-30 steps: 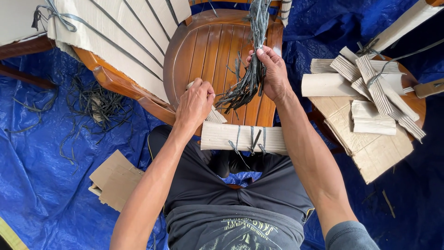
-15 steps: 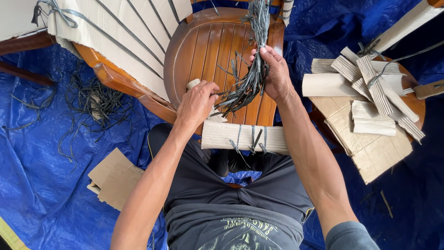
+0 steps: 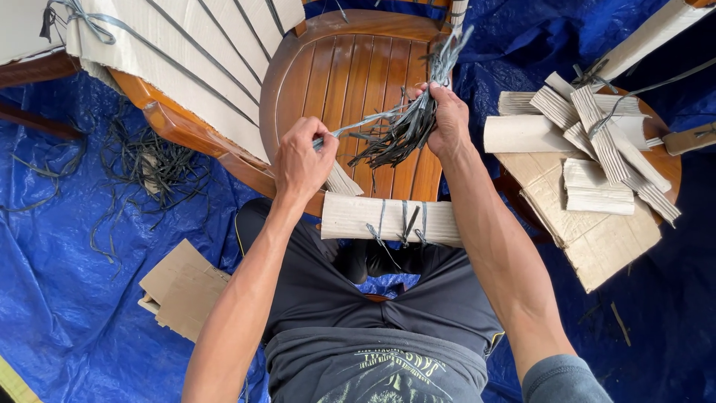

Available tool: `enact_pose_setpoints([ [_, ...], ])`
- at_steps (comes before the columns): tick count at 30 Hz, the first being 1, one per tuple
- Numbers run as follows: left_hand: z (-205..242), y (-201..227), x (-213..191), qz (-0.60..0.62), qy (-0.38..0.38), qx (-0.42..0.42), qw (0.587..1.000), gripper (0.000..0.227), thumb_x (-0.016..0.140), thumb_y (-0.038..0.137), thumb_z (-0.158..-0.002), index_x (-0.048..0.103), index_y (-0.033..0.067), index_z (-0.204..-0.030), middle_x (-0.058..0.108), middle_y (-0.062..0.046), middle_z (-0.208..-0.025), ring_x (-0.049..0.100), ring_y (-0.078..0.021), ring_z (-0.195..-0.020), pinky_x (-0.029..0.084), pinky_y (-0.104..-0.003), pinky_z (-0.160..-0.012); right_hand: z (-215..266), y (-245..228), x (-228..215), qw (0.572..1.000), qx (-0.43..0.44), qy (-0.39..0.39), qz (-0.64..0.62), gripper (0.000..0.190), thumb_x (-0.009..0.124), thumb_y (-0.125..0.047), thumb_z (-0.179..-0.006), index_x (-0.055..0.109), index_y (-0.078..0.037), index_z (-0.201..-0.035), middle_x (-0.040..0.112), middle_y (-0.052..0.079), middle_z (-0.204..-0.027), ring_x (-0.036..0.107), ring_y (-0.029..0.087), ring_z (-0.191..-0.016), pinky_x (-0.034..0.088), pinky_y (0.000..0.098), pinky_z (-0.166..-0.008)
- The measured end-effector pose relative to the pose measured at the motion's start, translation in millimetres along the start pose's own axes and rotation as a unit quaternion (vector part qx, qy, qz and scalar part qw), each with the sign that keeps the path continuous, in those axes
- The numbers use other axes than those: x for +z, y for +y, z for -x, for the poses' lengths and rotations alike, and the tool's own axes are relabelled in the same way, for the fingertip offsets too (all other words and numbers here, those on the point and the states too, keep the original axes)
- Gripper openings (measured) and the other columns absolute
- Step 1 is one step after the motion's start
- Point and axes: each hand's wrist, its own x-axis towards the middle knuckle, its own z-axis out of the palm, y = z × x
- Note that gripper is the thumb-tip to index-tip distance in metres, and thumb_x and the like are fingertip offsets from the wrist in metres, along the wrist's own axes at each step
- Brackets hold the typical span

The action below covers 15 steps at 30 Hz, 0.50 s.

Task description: The person sits on the floor and ties dark gray strips into tight bundles around rolled cardboard forms, knotting each binding by hand. Finished bundles are set on the chair seat, and the person gathers loose strips from the pile to start the next bundle.

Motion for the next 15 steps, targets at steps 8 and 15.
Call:
enact_pose_setpoints([
  [8,10,-29,-1,0.185,0.200,-0.005,0.962,0.018,0.056,0.009,-0.102,0.053,0.0061,-0.084,0.051,-0.001,-0.078,0.046,-0.0083,-0.062,0.041,-0.024,-0.054,-23,11,-25,0.994,-0.009,0.106,-0.010,0.014,0.057,-0.006,-0.101,0.064,0.006,-0.101,0.069,0.014,-0.090,0.071,0.020,-0.077,0.063,0.0348,-0.072],
  [15,14,-33,-6,0.418,0.306,-0.007,0.856,0.013,0.053,0.010,-0.113,0.052,0.0052,-0.100,0.054,0.000,-0.084,0.048,-0.0067,-0.067,0.045,-0.024,-0.061,-34,11,-43,0.976,-0.048,0.213,0.030,0.010,0.056,-0.004,-0.099,0.058,0.005,-0.097,0.069,0.016,-0.086,0.070,0.019,-0.069,0.063,0.0336,-0.061],
])
